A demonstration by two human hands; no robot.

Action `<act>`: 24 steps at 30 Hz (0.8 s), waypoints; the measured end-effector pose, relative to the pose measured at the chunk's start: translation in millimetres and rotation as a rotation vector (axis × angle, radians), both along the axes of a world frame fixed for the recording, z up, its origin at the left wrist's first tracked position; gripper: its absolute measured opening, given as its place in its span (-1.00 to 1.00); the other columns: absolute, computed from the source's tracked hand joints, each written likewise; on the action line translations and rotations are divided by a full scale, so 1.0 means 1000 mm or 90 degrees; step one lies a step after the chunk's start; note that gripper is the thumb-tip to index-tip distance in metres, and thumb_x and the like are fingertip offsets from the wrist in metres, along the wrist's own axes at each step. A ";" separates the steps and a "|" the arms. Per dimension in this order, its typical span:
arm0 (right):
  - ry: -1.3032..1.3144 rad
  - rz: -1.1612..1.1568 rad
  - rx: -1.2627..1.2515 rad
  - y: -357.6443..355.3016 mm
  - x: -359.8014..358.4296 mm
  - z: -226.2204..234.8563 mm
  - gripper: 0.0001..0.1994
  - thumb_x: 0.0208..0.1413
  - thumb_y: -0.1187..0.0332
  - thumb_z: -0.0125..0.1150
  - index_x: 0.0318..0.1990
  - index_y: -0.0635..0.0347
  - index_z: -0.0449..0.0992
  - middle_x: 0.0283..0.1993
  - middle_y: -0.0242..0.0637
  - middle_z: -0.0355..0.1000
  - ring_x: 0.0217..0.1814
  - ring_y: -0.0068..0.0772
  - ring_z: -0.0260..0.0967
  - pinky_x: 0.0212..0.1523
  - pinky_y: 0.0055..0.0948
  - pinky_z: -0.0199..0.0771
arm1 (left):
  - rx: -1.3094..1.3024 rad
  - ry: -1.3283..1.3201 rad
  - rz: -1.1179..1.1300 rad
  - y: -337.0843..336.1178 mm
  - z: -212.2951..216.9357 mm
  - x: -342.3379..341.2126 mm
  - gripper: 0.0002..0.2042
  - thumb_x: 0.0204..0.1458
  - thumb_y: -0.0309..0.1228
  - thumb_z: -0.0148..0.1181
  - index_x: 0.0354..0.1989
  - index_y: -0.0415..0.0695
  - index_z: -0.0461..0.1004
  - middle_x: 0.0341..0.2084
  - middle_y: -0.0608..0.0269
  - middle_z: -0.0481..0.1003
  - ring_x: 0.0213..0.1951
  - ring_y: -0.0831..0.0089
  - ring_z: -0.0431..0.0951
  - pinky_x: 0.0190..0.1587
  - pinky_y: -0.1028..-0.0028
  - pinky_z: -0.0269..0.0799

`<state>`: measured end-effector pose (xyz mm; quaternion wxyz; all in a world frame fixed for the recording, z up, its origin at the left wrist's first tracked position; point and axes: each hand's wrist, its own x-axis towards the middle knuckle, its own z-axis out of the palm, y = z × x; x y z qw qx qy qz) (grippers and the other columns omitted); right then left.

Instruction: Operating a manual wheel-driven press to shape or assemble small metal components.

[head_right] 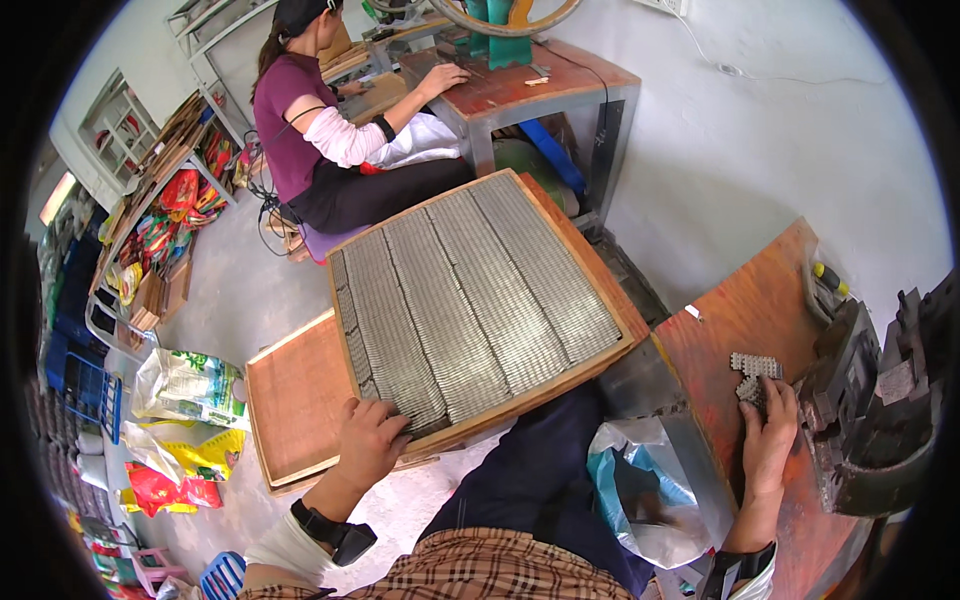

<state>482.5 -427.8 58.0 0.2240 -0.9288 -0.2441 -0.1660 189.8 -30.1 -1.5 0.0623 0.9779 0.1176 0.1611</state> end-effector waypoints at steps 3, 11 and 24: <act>-0.010 0.012 -0.001 0.001 -0.001 0.000 -0.62 -0.14 0.57 0.23 -0.07 0.37 0.43 -0.05 0.00 0.33 0.01 0.03 0.28 0.07 -0.26 0.26 | -0.104 0.020 0.023 0.004 -0.012 -0.005 -0.71 -0.35 -0.34 0.36 -0.36 -0.05 0.53 -0.41 0.31 0.43 -0.24 0.30 0.42 -0.10 0.23 0.17; -0.016 0.017 0.008 0.004 0.000 -0.003 -0.64 -0.12 0.56 0.22 -0.08 0.35 0.44 -0.08 -0.03 0.33 -0.01 0.01 0.29 0.03 -0.27 0.28 | 0.033 0.264 0.039 0.001 0.010 0.016 -0.78 -0.31 -0.24 0.33 -0.47 -0.03 0.56 -0.47 0.30 0.44 -0.28 0.34 0.44 -0.16 0.28 0.18; -0.004 -0.073 0.010 0.002 -0.008 -0.004 -0.58 -0.20 0.37 0.36 -0.10 0.25 0.48 -0.11 -0.06 0.38 -0.03 0.03 0.29 0.04 -0.18 0.27 | -0.139 0.201 -0.075 0.033 0.017 0.024 -0.73 -0.45 -0.26 0.32 -0.53 -0.13 0.55 -0.50 0.17 0.45 -0.30 0.16 0.46 -0.19 0.23 0.32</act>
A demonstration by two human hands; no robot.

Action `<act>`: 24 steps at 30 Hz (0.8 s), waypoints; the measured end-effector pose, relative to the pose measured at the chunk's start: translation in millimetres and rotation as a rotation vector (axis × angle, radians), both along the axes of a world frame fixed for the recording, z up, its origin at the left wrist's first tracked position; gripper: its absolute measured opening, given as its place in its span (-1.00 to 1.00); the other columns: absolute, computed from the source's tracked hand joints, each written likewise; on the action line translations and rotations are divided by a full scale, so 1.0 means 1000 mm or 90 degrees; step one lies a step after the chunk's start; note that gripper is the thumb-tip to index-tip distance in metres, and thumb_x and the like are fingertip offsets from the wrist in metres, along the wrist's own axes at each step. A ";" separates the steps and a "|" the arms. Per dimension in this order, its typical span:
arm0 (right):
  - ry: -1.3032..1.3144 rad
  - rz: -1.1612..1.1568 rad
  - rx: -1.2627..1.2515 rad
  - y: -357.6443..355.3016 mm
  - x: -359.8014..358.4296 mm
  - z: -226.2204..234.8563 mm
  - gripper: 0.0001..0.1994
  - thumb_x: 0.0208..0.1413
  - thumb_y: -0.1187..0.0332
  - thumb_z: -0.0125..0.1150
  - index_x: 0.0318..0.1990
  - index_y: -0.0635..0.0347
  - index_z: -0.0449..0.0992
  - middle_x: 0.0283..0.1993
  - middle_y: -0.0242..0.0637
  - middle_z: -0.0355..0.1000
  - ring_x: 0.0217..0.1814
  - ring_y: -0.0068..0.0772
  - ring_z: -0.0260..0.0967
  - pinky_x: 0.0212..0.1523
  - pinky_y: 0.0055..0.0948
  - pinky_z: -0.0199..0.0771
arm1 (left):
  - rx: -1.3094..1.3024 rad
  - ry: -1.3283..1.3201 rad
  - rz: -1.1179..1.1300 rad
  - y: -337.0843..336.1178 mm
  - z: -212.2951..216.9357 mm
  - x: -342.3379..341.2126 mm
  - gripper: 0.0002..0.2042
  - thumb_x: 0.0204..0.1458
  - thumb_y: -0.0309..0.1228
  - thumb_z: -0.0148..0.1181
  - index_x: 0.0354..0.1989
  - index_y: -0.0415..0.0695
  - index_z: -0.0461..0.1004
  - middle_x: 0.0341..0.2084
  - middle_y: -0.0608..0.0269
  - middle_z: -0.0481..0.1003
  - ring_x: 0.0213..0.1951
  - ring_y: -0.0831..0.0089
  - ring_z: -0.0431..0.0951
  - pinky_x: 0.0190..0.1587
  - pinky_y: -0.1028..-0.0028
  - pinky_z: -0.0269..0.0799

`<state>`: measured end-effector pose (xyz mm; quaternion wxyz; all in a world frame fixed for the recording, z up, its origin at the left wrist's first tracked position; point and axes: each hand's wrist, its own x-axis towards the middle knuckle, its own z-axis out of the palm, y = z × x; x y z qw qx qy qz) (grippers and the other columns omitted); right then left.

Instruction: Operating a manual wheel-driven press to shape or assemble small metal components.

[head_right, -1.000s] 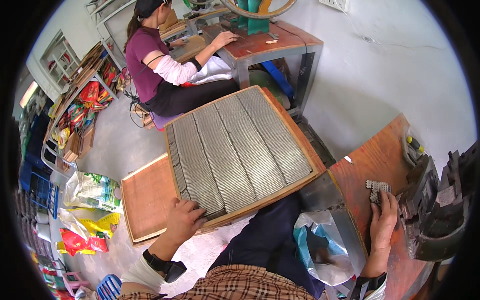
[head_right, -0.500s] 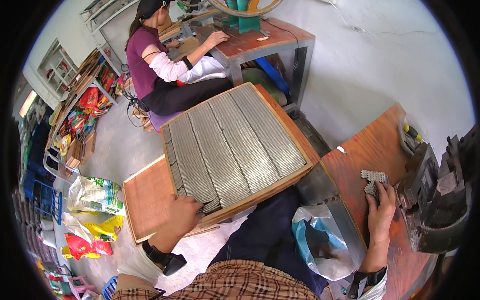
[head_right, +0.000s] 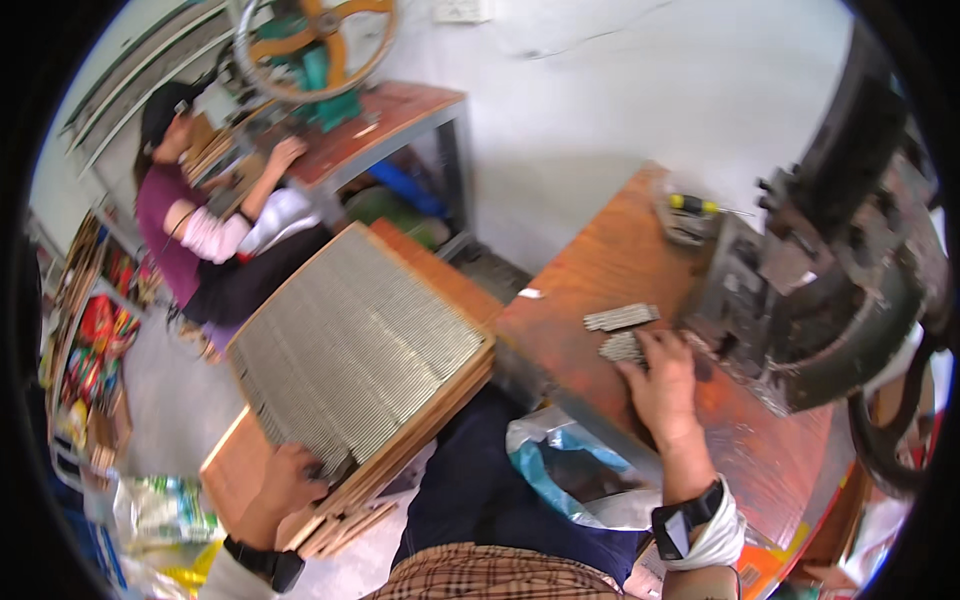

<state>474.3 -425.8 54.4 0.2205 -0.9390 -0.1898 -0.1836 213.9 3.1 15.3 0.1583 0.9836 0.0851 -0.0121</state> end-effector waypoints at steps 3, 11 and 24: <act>0.034 0.004 0.052 -0.002 0.000 0.005 -0.65 -0.24 0.39 0.36 -0.19 0.20 0.53 -0.18 -0.10 0.39 -0.07 0.02 0.29 -0.02 -0.18 0.30 | -0.133 0.002 0.056 0.003 0.009 0.005 -0.70 -0.47 -0.34 0.33 -0.47 -0.20 0.56 -0.49 0.14 0.46 -0.29 0.12 0.46 -0.19 0.30 0.38; 0.024 0.001 0.029 0.001 -0.009 0.016 -0.68 -0.19 0.39 0.32 -0.18 -0.10 0.55 -0.24 -0.29 0.39 -0.15 -0.13 0.33 -0.09 -0.19 0.27 | -0.232 0.025 0.193 0.019 0.020 0.011 -0.70 -0.42 -0.47 0.36 -0.43 -0.32 0.51 -0.41 0.10 0.51 -0.31 0.35 0.50 -0.23 0.43 0.38; 0.029 0.153 0.124 -0.040 -0.046 0.015 -0.68 -0.26 0.53 0.33 -0.23 0.11 0.55 -0.23 -0.24 0.42 -0.17 -0.13 0.34 -0.14 -0.23 0.34 | -0.340 -0.195 -0.497 -0.191 0.110 0.256 -0.71 -0.37 -0.41 0.33 -0.47 -0.27 0.41 -0.51 0.04 0.43 -0.42 0.10 0.48 -0.34 0.25 0.39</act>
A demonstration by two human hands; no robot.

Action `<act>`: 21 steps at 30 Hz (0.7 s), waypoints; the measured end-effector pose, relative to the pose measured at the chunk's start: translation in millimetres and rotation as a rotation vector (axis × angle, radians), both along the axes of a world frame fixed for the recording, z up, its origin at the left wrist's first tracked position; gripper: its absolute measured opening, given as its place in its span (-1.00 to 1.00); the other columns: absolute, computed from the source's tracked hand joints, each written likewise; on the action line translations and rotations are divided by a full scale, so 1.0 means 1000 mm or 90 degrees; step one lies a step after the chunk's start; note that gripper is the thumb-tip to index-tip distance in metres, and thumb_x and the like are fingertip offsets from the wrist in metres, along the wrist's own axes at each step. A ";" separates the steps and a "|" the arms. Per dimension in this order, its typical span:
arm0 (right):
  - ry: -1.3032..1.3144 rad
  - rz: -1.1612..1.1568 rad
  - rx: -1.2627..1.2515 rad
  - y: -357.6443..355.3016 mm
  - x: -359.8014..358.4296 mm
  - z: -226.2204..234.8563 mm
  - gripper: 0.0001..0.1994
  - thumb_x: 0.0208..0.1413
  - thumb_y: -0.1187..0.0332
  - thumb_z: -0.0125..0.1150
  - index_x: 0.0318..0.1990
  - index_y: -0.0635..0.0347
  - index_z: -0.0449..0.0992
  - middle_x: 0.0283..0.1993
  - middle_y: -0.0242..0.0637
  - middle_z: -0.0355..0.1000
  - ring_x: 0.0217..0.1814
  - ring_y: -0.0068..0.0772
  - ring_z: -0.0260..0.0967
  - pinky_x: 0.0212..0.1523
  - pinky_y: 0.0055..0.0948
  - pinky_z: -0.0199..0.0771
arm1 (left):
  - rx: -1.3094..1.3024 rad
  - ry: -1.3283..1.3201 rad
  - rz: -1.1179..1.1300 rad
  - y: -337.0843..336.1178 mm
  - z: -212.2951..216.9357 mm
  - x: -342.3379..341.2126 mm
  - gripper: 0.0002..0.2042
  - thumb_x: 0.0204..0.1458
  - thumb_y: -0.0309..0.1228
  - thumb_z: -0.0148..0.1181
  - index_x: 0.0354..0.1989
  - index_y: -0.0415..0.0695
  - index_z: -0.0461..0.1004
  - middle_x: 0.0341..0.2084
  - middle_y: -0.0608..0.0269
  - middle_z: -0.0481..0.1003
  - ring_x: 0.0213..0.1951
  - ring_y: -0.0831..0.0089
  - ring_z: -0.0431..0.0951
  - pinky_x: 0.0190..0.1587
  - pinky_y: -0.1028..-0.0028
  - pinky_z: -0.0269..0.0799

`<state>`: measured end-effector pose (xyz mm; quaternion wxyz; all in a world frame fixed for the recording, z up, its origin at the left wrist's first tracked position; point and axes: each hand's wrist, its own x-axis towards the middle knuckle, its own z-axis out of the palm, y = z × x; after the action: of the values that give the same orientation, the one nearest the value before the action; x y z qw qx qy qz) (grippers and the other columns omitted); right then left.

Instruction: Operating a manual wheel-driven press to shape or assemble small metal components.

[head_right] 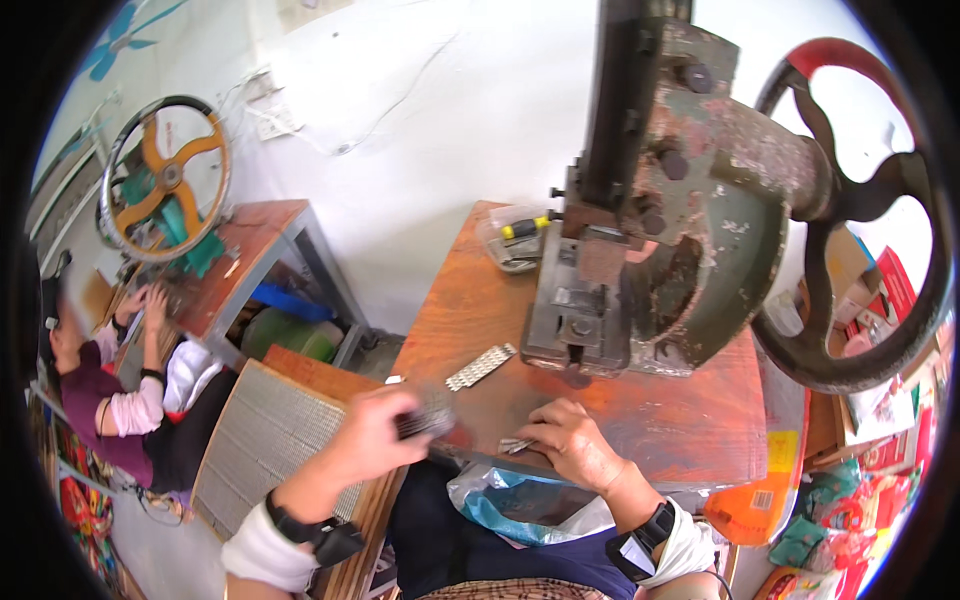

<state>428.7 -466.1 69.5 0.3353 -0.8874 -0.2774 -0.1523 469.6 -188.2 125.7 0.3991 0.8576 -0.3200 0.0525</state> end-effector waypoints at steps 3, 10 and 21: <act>0.003 0.011 -0.027 -0.013 -0.011 -0.001 -0.67 -0.30 0.47 0.39 -0.25 0.17 0.56 -0.24 -0.24 0.42 -0.17 -0.13 0.35 -0.10 -0.22 0.36 | 0.038 0.006 -0.064 -0.074 -0.019 0.024 -0.73 -0.31 -0.33 0.28 -0.46 -0.25 0.46 -0.47 0.03 0.46 -0.36 0.06 0.50 -0.29 0.18 0.39; -0.007 -0.162 -0.008 -0.010 -0.016 0.009 -0.38 -0.32 0.42 0.40 0.05 0.17 0.37 0.10 -0.14 0.27 0.13 0.02 0.18 0.10 -0.16 0.28 | 0.038 -0.021 -0.131 -0.105 -0.062 0.026 -0.71 -0.21 -0.25 0.31 -0.43 -0.24 0.51 -0.46 0.04 0.47 -0.35 0.10 0.49 -0.29 0.24 0.40; 0.100 0.005 -0.042 -0.036 0.001 0.018 -0.37 -0.32 0.25 0.44 0.02 0.18 0.40 -0.06 -0.10 0.39 0.08 0.01 0.27 0.09 -0.14 0.30 | 0.013 -0.048 -0.119 -0.103 -0.067 0.001 -0.53 -0.30 -0.40 0.34 -0.14 -0.25 0.39 -0.29 0.03 0.40 -0.20 0.05 0.35 -0.14 0.22 0.30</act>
<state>429.6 -501.6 87.4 0.3273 -0.9060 -0.2587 -0.0714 470.2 -291.4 58.8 0.3815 0.8253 -0.4141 0.0436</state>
